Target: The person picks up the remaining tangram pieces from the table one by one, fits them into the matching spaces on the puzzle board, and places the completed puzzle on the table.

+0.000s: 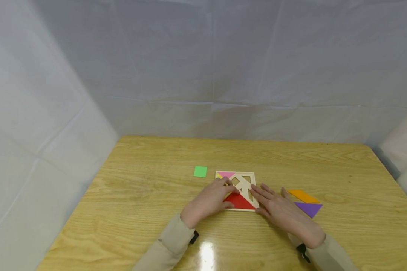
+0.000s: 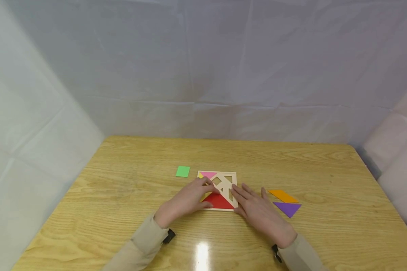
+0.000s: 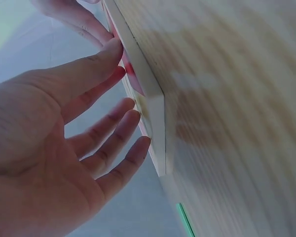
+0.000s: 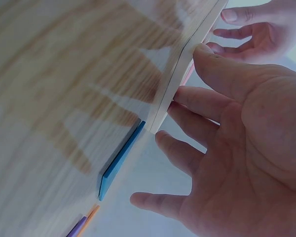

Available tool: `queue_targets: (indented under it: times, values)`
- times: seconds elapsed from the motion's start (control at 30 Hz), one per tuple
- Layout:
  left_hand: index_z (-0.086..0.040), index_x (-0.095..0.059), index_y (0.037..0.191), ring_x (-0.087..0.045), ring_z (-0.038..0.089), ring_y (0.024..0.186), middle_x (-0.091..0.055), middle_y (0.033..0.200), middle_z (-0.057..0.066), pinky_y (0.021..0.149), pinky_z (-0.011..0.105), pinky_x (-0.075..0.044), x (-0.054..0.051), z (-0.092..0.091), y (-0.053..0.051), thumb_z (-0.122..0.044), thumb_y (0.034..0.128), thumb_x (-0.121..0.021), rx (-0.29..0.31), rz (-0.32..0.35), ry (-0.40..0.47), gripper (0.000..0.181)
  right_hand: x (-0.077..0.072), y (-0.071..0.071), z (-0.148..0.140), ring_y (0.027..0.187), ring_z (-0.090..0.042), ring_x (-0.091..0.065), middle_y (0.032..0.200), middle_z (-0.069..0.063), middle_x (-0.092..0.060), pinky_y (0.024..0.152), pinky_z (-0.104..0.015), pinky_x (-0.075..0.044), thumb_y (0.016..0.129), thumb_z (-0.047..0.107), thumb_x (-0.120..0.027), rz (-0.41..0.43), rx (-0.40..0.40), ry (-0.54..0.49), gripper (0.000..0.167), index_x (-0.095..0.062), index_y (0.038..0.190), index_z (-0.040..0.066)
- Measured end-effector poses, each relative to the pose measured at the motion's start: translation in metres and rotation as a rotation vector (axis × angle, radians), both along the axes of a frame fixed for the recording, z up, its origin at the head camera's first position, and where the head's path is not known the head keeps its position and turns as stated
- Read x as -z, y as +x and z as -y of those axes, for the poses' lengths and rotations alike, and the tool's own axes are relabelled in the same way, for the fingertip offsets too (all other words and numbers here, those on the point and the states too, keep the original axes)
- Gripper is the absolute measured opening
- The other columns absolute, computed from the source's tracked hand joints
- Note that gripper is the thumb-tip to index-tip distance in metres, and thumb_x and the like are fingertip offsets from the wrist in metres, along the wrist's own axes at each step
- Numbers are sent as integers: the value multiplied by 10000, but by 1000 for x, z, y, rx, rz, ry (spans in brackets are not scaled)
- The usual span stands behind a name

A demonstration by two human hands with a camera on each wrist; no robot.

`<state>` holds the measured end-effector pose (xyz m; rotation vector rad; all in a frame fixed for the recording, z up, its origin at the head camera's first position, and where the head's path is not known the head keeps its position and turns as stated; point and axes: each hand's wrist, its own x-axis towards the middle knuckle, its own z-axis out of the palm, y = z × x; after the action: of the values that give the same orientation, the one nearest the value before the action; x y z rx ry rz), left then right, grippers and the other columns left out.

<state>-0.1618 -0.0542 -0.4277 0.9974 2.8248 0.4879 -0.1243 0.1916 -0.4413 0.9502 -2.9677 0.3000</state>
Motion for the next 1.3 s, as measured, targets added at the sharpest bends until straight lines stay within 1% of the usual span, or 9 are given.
queue_targets:
  times: [0.1, 0.2, 0.27, 0.47, 0.7, 0.9, 1.0, 1.1, 1.3]
  values:
    - [-152, -698, 1314, -585, 249, 1219, -624, 1342, 75, 1058, 380, -472, -2, 4, 5, -246, 952, -727, 14, -27, -51, 375, -2, 0, 1, 1412, -326, -458, 1568, -83, -450, 999, -776, -345, 1009, 285, -627, -2, 1, 1, 563, -485, 1511, 72]
    - [-151, -621, 1413, -528, 268, 1346, -547, 1481, 91, 1124, 402, -424, 0, 9, 11, -261, 1000, -656, 32, -52, -103, 429, -3, 0, 1, 1411, -333, -459, 1567, -85, -452, 997, -777, -344, 1010, 283, -625, -1, 3, 2, 559, -488, 1509, 71]
    - [-150, -572, 1458, -509, 263, 1374, -504, 1524, 94, 1133, 393, -415, 3, 12, 15, -273, 1023, -617, 50, -82, -132, 454, -3, 0, 1, 1416, -333, -451, 1570, -83, -447, 1003, -776, -339, 1009, 285, -627, 6, 9, -2, 564, -484, 1511, 72]
    - [-119, -490, 1516, -430, 273, 1441, -426, 1582, 102, 1161, 411, -380, 8, 15, 29, -275, 1061, -542, 54, -135, -179, 484, -1, 0, 1, 1411, -338, -458, 1563, -89, -458, 992, -783, -342, 1012, 292, -620, 7, 2, 1, 555, -492, 1507, 75]
    - [-93, -384, 1568, -325, 255, 1502, -306, 1648, 56, 1180, 450, -346, 8, 13, 44, -293, 1088, -470, 63, -91, -247, 528, -4, 2, 2, 1393, -341, -479, 1550, -104, -471, 990, -780, -348, 1004, 276, -633, -5, 3, -4, 554, -501, 1499, 67]
    - [-102, -342, 1587, -280, 245, 1521, -254, 1668, 35, 1195, 487, -309, 6, 11, 51, -376, 1063, -495, 22, -49, -279, 611, -4, 2, 3, 1392, -350, -478, 1550, -114, -469, 993, -782, -342, 1003, 271, -634, 5, 5, -3, 560, -493, 1504, 64]
    - [-101, -323, 1594, -257, 243, 1529, -230, 1675, 33, 1199, 515, -289, 6, 9, 53, -458, 1041, -496, -3, -26, -280, 680, -4, 2, 3, 1396, -349, -474, 1554, -112, -465, 994, -782, -342, 1006, 271, -631, 7, 6, 2, 560, -489, 1507, 66]
    - [-103, -318, 1596, -250, 238, 1531, -221, 1676, 35, 1197, 529, -285, 7, 8, 55, -512, 1027, -485, -15, -27, -289, 721, -4, 2, 3, 1396, -343, -476, 1558, -100, -462, 994, -779, -344, 1009, 279, -627, 4, 8, 8, 557, -489, 1509, 73]
    - [-90, -328, 1590, -264, 244, 1525, -235, 1669, 46, 1193, 527, -294, 7, 8, 55, -496, 1029, -492, -16, -39, -286, 712, -5, 0, 4, 1412, -350, -453, 1545, -98, -478, 1025, -776, -315, 1002, 274, -640, 11, 15, 2, 537, -520, 1490, 84]
